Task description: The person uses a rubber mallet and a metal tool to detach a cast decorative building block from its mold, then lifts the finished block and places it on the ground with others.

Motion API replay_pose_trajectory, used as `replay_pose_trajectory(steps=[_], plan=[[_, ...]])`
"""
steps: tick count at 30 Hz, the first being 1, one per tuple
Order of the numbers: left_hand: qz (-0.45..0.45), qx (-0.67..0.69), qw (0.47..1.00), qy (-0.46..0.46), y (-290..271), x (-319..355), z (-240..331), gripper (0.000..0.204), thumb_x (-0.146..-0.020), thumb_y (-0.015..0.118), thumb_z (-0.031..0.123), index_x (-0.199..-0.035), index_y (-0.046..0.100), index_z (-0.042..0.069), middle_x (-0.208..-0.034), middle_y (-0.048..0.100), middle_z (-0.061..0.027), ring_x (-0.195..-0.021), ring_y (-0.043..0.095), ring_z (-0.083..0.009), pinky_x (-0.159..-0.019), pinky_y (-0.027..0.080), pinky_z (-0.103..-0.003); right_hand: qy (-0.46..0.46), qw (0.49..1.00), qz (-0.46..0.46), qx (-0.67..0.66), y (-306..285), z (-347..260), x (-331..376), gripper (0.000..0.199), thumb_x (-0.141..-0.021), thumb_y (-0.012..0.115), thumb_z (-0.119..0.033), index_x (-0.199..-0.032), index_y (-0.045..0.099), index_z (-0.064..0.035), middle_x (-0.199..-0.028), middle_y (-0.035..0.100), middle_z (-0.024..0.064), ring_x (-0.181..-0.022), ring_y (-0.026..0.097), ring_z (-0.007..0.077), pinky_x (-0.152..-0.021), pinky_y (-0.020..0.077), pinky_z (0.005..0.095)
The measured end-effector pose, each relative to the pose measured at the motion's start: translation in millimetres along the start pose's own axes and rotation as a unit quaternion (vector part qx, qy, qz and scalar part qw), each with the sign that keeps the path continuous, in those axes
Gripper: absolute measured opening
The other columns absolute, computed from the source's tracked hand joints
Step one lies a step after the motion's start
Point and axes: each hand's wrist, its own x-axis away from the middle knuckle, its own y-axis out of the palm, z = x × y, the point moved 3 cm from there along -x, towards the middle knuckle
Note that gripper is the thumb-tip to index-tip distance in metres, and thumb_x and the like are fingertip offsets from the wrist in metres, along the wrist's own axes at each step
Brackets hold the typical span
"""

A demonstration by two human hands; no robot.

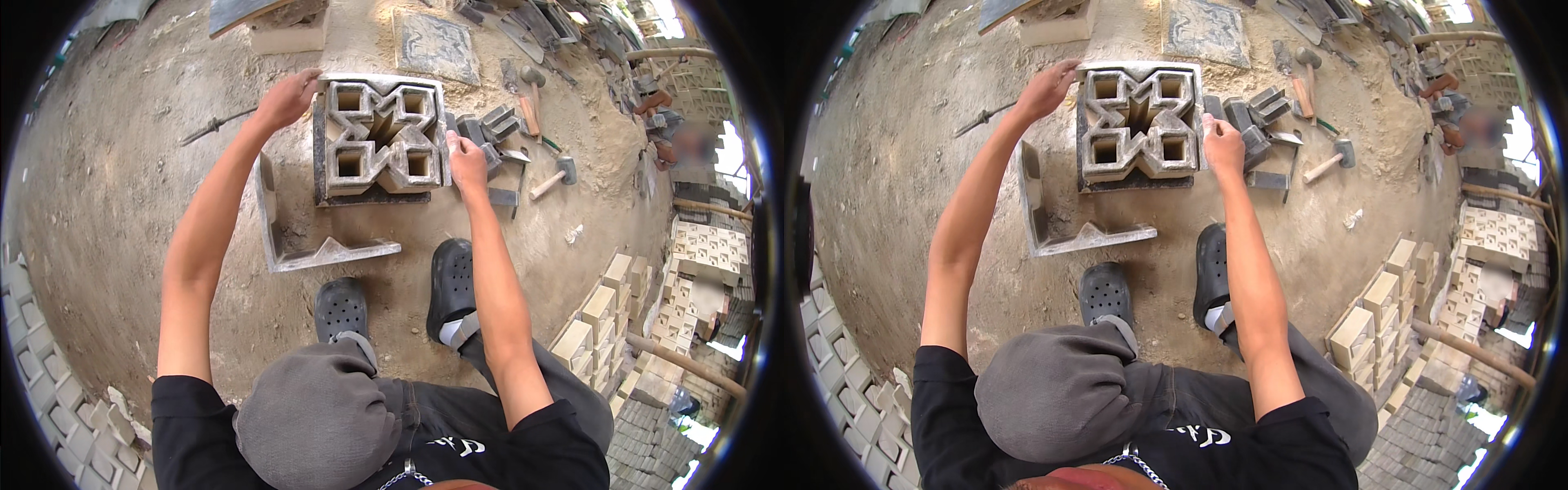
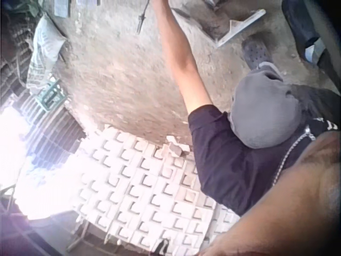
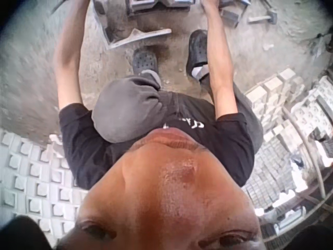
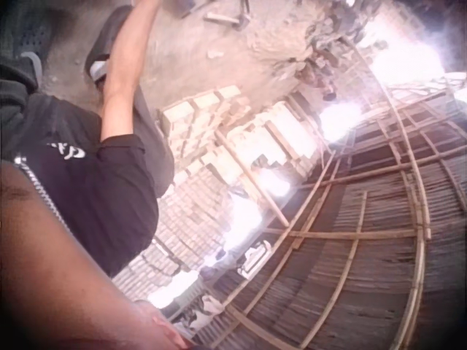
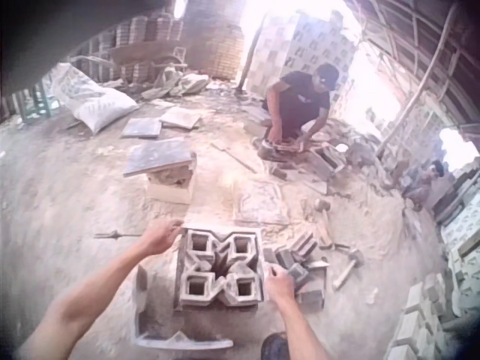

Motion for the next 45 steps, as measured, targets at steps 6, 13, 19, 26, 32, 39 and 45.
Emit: replay_pose_trajectory(steps=[6, 13, 19, 26, 32, 39, 45], plan=[[-0.03, -0.015, 0.998, 0.052, 5.1, -1.0, -4.0, 0.031, -0.101, 0.046, 0.025, -0.123, 0.056, 0.005, -0.104, 0.067, -0.021, -0.1, 0.061, -0.0396, -0.085, 0.048, -0.045, -0.082, 0.997, -0.004, -0.007, 9.4, -10.2, -6.9, 0.039, -0.095, 0.056, -0.039, -0.102, 0.07, -0.0031, -0.093, 0.069, 0.0234, -0.089, 0.065, 0.041, -0.079, 0.0502, 0.0427], [-0.049, -0.045, 0.998, -0.004, 17.8, 2.2, -19.3, 0.033, -0.101, 0.047, 0.028, -0.132, 0.046, 0.017, -0.102, 0.068, -0.0178, -0.091, 0.064, -0.0413, -0.074, 0.05, -0.049, -0.12, 0.991, 0.044, -0.046, 18.0, -3.5, -9.4, 0.038, -0.095, 0.056, -0.034, -0.103, 0.069, 0.0009, -0.099, 0.068, 0.0251, -0.095, 0.065, 0.0409, -0.083, 0.0492, 0.044], [-0.015, -0.027, 0.999, 0.033, 24.2, 2.1, -24.6, 0.028, -0.101, 0.048, 0.027, -0.127, 0.046, 0.016, -0.1, 0.068, -0.0188, -0.086, 0.064, -0.0431, -0.068, 0.05, -0.049, -0.141, 0.988, 0.05, -0.041, 17.3, -3.1, -11.4, 0.036, -0.096, 0.055, -0.029, -0.101, 0.068, 0.0039, -0.101, 0.068, 0.0247, -0.095, 0.064, 0.0406, -0.085, 0.0488, 0.0435], [0.012, -0.031, 0.999, 0.005, 23.9, -9.6, -17.3, 0.029, -0.101, 0.048, 0.03, -0.126, 0.05, 0.017, -0.098, 0.068, -0.0191, -0.086, 0.064, -0.0425, -0.068, 0.05, -0.049, -0.132, 0.989, 0.044, -0.045, 17.6, -0.9, -22.2, 0.035, -0.096, 0.055, -0.029, -0.099, 0.069, 0.0033, -0.097, 0.068, 0.0244, -0.093, 0.064, 0.0412, -0.083, 0.0491, 0.0441], [-0.007, -0.066, 0.998, 0.012, 13.2, -36.4, -16.5, 0.029, -0.1, 0.05, 0.033, -0.124, 0.052, 0.017, -0.101, 0.068, -0.0171, -0.088, 0.064, -0.0418, -0.068, 0.05, -0.048, -0.129, 0.989, 0.044, -0.051, 16.4, -10.9, -38.9, 0.035, -0.096, 0.054, -0.028, -0.096, 0.069, 0.0029, -0.093, 0.067, 0.025, -0.09, 0.064, 0.0426, -0.079, 0.049, 0.0444], [0.027, -0.023, 0.999, 0.026, 26.4, -84.1, -17.9, 0.025, -0.1, 0.05, 0.029, -0.12, 0.052, 0.013, -0.104, 0.066, -0.017, -0.097, 0.062, -0.0409, -0.074, 0.049, -0.046, -0.148, 0.987, 0.047, -0.048, 1.1, -29.4, -93.7, 0.033, -0.096, 0.053, -0.029, -0.089, 0.066, 0.0012, -0.084, 0.064, 0.0257, -0.082, 0.061, 0.0458, -0.07, 0.047, 0.0478], [0.048, 0.022, 0.999, -0.005, 42.3, -128.6, -50.7, 0.028, -0.101, 0.049, 0.026, -0.124, 0.051, 0.011, -0.106, 0.065, -0.0212, -0.102, 0.061, -0.0418, -0.082, 0.049, -0.045, -0.159, 0.985, 0.045, -0.039, 19.1, -42.8, -150.8, 0.039, -0.095, 0.053, -0.032, -0.082, 0.064, 0.003, -0.084, 0.063, 0.0278, -0.084, 0.061, 0.0465, -0.073, 0.047, 0.0504]])
